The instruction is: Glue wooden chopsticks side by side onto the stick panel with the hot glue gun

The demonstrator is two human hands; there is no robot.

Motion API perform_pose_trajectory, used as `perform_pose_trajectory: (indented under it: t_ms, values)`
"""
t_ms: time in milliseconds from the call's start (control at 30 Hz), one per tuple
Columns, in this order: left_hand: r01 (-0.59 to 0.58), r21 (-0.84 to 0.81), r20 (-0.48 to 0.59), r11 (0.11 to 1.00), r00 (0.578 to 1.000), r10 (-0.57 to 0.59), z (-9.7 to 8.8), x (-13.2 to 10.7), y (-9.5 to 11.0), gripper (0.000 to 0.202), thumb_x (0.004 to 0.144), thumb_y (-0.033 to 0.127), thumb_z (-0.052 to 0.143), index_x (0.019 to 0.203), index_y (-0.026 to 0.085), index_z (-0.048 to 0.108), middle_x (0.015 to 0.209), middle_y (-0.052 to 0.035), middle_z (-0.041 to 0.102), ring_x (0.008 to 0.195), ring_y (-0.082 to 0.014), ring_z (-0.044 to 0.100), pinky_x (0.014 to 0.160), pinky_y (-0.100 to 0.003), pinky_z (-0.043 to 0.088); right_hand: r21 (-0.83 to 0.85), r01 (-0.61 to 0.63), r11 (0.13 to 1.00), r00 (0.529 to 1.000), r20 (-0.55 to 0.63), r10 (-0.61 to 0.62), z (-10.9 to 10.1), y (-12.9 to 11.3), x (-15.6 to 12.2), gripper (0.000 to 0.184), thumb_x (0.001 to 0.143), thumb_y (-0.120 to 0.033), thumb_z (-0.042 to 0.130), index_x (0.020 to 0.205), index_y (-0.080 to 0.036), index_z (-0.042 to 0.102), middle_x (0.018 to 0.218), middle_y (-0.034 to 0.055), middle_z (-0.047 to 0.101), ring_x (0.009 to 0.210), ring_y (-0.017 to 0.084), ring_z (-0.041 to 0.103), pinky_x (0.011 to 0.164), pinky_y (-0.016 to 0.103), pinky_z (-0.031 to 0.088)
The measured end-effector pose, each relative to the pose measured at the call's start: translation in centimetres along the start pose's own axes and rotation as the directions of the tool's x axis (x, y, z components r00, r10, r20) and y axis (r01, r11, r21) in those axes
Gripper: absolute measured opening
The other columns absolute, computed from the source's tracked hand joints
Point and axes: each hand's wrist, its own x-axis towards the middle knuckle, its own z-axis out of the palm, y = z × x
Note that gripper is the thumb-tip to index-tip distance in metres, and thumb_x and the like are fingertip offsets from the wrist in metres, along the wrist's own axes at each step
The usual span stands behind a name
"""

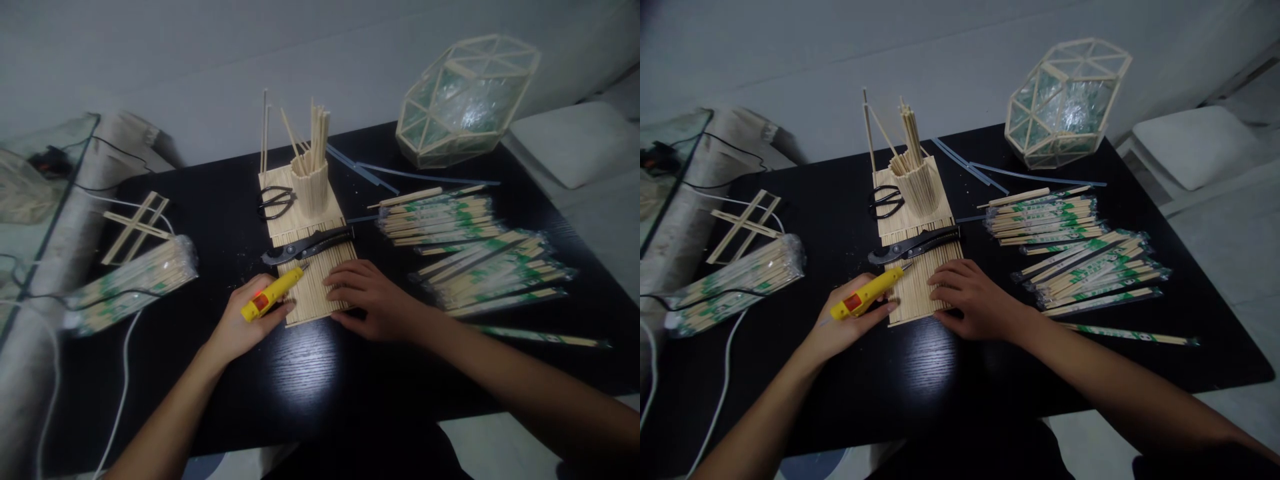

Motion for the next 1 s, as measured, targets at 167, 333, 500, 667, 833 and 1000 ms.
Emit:
perform_pose_trajectory:
  t_ms: [167,333,500,667,833,1000]
  values:
    - [0.033,0.026,0.037,0.999,0.999,-0.034,0.09,-0.18,-0.25,0.026,0.093,0.035,0.087,0.086,0.022,0.066,0.082,0.0023,0.065,0.073,-0.0157,0.064,0.066,-0.027,0.05,0.001,-0.001,1.0,1.0,-0.003,0.001,0.05,0.01,0.03,0.013,0.098,-0.022,0.077,0.109,-0.022,0.071,0.128,0.0114,0.078,0.129,0.032,0.068,0.111,0.053,0.053]
    - [0.032,0.04,0.06,0.999,0.998,-0.034,0.1,-0.26,-0.27,0.025,0.094,0.038,0.086,0.09,0.023,0.067,0.086,0.0016,0.066,0.076,-0.0169,0.064,0.07,-0.029,0.05,-0.004,-0.004,1.0,1.0,-0.002,0.004,0.2,0.04,0.01,0.012,0.098,-0.023,0.077,0.109,-0.021,0.071,0.128,0.0115,0.079,0.13,0.033,0.068,0.111,0.052,0.053]
    - [0.0,0.04,0.073,0.999,0.997,-0.003,0.1,-0.26,-0.23,0.022,0.096,0.035,0.084,0.091,0.023,0.067,0.09,0.0004,0.067,0.08,-0.0179,0.066,0.073,-0.031,0.051,-0.011,-0.004,1.0,1.0,-0.003,0.004,0.21,0.0,0.03,0.012,0.099,-0.024,0.077,0.109,-0.021,0.071,0.129,0.0113,0.079,0.129,0.032,0.068,0.111,0.052,0.053]
    - [-0.008,0.057,0.084,0.998,0.996,0.003,0.11,-0.23,-0.23,0.02,0.096,0.033,0.083,0.094,0.023,0.067,0.092,-0.0005,0.066,0.081,-0.0186,0.065,0.073,-0.032,0.051,-0.005,-0.005,1.0,1.0,0.001,0.005,0.17,-0.01,0.0,0.012,0.099,-0.023,0.077,0.108,-0.02,0.071,0.128,0.0118,0.079,0.129,0.032,0.068,0.111,0.051,0.053]
    - [-0.011,0.069,0.084,0.998,0.996,0.005,0.07,-0.23,-0.22,0.019,0.097,0.034,0.083,0.096,0.022,0.067,0.094,-0.0016,0.067,0.083,-0.0195,0.065,0.073,-0.033,0.051,-0.002,-0.01,1.0,1.0,-0.006,0.01,0.22,0.01,-0.02,0.012,0.098,-0.023,0.077,0.108,-0.021,0.071,0.128,0.0118,0.079,0.129,0.032,0.068,0.112,0.052,0.053]
    - [-0.036,0.08,0.076,0.996,0.997,0.03,0.09,-0.19,-0.14,0.018,0.097,0.034,0.083,0.096,0.023,0.068,0.093,-0.0014,0.068,0.082,-0.0196,0.065,0.073,-0.033,0.052,0.015,-0.017,1.0,1.0,0.008,0.017,0.11,-0.03,0.07,0.013,0.099,-0.023,0.077,0.11,-0.022,0.071,0.129,0.0115,0.078,0.131,0.032,0.067,0.112,0.053,0.053]
